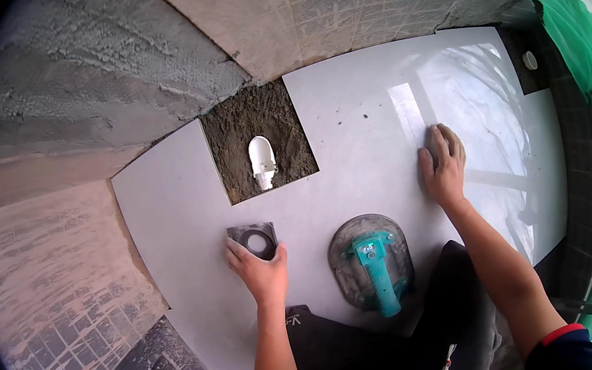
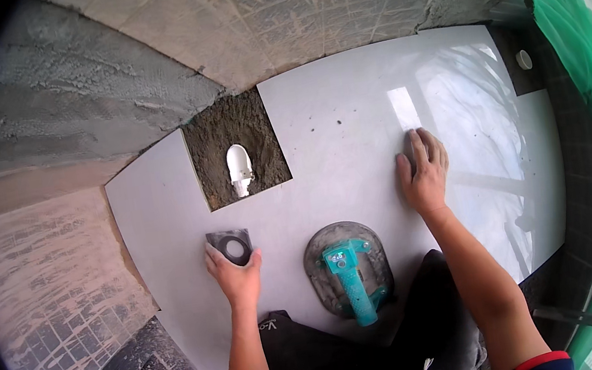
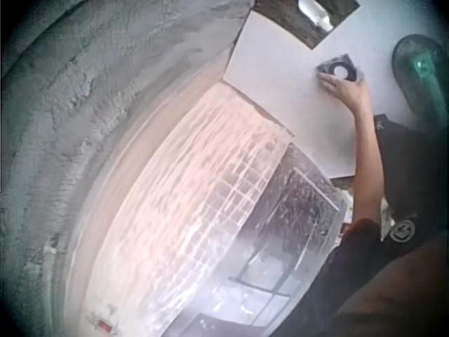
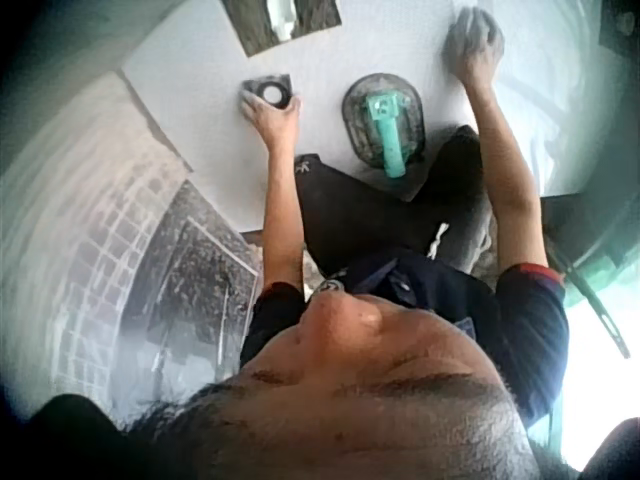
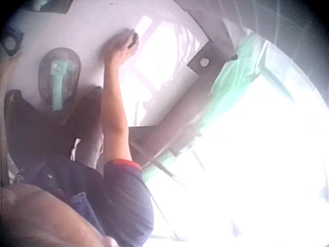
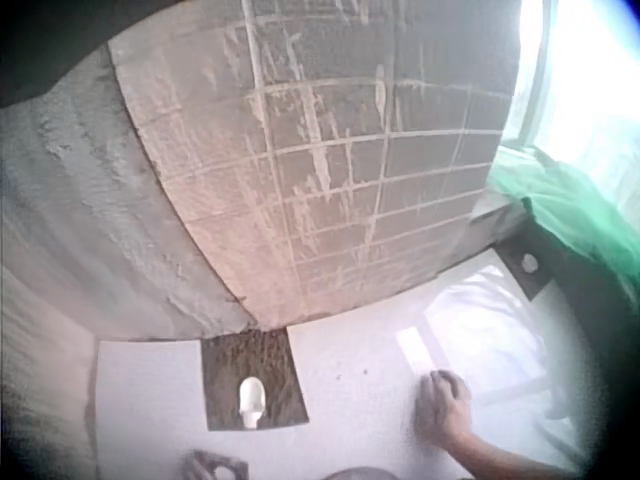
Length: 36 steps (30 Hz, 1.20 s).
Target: The person cuts a small piece of tile using a circular saw, applies mortar to an opening in the floor, and then installs the tile piece and a floor drain cover by hand.
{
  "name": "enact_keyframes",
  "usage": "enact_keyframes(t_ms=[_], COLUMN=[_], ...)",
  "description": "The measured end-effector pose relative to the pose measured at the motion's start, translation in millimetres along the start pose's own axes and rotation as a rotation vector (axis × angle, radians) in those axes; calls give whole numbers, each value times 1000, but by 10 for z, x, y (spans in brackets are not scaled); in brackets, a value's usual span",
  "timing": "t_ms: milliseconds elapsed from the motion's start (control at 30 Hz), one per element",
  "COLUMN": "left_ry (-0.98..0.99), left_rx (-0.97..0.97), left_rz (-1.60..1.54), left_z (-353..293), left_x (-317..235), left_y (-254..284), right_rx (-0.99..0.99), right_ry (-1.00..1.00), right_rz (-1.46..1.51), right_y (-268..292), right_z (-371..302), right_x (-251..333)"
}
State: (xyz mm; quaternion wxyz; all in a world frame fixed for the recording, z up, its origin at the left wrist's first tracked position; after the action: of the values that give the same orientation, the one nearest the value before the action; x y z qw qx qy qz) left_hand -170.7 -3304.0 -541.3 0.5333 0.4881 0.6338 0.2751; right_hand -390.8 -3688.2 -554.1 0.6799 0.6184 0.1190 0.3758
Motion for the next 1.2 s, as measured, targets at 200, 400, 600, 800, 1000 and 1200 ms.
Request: enact_keyframes(t_ms=[200, 400, 600, 800, 1000, 1200], left_ry=[-159, -216, -310, -191, -140, -173], left_rx=[-98, -127, -230, -192, -159, -204], left_rz=[-50, 59, 57, 91, 93, 103], left_z=[823, 1287, 1236, 1263, 1278, 1309], left_x=[-910, -1266, -1265, -1343, -1308, -1273], left_y=[-96, -510, -608, -570, -578, -589], right_rx=[-18, 15, 37, 26, 27, 26], right_ry=[-31, -50, -66, -55, -57, -50], right_rz=[-56, -57, -60, -72, -74, -77], right_y=[1, -26, -31, -13, -27, -9], right_z=[-25, -16, -21, 2, -15, -4], right_x=[-120, -125, -163, -145, -155, -127])
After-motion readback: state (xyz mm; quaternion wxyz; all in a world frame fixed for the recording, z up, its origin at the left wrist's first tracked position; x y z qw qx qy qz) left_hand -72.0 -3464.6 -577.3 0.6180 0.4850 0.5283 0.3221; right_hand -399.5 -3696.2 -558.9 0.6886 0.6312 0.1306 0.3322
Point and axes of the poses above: each hand's wrist, its own z-axis towards the middle knuckle, its own y-axis out of the back of the hand, x = y × z, the point moved 9 cm from there along z, towards the middle knuckle, and after that the axes turned 3 degrees about -z, right-handed, at the moved point
